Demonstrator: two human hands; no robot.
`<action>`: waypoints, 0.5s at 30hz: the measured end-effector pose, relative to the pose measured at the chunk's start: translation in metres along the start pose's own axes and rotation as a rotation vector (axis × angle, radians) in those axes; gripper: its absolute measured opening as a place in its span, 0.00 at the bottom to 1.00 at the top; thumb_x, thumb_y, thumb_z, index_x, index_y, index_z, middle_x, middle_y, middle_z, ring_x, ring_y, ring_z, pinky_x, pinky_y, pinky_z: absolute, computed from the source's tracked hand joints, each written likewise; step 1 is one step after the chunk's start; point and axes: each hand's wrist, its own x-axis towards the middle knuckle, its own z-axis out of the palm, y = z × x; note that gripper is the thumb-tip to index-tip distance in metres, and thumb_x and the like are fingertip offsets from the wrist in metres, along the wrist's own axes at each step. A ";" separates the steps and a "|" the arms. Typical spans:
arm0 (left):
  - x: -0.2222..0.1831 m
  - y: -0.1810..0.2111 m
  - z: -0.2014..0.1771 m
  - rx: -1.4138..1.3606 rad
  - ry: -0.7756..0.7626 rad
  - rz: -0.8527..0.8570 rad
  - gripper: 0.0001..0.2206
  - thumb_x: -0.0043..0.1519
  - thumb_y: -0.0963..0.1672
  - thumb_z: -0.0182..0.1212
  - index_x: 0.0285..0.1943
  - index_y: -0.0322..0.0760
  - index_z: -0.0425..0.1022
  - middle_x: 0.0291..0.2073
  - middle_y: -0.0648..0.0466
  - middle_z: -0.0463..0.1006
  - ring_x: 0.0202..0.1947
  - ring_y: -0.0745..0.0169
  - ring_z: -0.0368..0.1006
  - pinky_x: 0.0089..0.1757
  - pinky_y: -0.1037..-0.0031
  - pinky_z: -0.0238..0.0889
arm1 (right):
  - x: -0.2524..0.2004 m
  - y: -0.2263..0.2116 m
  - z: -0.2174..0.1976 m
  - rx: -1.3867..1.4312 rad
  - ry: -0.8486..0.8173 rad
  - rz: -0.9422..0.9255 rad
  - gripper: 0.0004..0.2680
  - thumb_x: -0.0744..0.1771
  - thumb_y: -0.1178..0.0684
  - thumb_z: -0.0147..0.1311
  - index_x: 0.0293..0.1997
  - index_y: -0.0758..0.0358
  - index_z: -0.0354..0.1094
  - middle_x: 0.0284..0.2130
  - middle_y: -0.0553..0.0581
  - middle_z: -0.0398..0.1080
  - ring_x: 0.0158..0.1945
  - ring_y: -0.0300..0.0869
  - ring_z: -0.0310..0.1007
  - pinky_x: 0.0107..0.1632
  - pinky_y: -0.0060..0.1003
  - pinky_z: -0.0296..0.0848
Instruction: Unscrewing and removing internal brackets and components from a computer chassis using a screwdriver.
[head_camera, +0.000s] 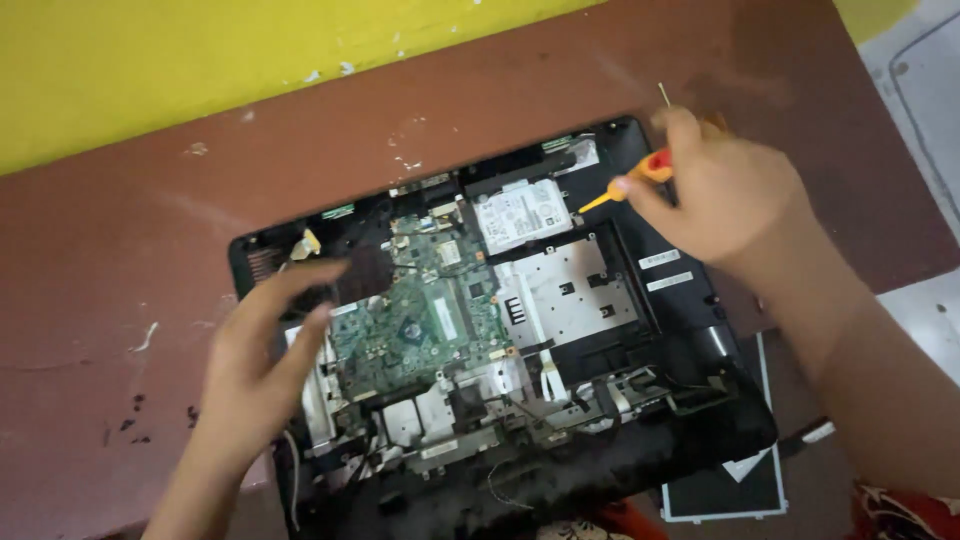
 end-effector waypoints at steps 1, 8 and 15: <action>-0.025 -0.010 -0.011 0.022 0.044 -0.165 0.14 0.66 0.45 0.54 0.59 0.42 0.75 0.58 0.55 0.79 0.62 0.58 0.72 0.60 0.66 0.58 | -0.004 -0.008 -0.018 0.282 -0.172 0.060 0.23 0.69 0.42 0.46 0.73 0.59 0.53 0.51 0.66 0.69 0.42 0.65 0.77 0.39 0.62 0.74; -0.198 -0.114 0.034 0.207 0.227 -0.263 0.18 0.64 0.45 0.58 0.64 0.40 0.72 0.55 0.49 0.75 0.56 0.50 0.69 0.52 0.64 0.62 | -0.033 0.018 0.066 -0.237 0.324 -0.008 0.25 0.77 0.24 0.46 0.28 0.49 0.68 0.17 0.48 0.64 0.23 0.45 0.68 0.23 0.37 0.59; -0.220 -0.082 0.061 -0.029 0.255 -0.408 0.26 0.64 0.46 0.54 0.71 0.31 0.60 0.58 0.43 0.67 0.59 0.49 0.65 0.54 0.64 0.61 | -0.112 -0.006 0.054 0.443 0.457 0.059 0.10 0.73 0.53 0.61 0.59 0.69 0.74 0.34 0.57 0.75 0.34 0.46 0.72 0.40 0.40 0.68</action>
